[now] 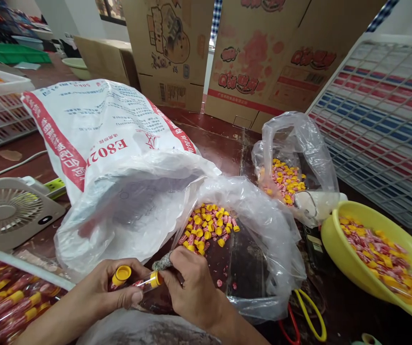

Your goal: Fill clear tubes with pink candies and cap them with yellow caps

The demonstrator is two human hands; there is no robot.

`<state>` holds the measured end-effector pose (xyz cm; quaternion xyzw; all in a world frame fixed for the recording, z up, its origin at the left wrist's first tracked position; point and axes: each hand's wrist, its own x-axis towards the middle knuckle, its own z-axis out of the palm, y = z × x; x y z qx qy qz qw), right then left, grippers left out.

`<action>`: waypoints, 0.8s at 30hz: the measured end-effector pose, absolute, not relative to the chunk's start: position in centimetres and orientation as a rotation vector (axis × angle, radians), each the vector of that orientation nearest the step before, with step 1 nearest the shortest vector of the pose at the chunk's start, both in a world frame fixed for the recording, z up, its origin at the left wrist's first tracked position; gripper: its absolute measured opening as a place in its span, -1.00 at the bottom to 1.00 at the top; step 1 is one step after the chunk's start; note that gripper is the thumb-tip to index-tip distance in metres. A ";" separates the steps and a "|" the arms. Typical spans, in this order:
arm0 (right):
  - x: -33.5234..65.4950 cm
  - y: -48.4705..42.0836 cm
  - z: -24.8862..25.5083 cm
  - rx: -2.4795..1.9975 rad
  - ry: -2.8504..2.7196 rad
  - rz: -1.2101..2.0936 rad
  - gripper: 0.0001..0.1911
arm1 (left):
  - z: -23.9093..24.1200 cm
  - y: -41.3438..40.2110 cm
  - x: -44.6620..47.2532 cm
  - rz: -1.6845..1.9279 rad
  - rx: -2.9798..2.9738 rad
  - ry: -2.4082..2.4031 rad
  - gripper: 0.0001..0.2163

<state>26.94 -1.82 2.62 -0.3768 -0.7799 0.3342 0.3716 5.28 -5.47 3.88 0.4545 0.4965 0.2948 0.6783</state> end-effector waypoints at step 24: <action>29.1 -1.7 1.5 -1.128 -1.444 1.706 -0.88 | 3.9 -4.6 7.5 0.570 1.534 1.405 -0.84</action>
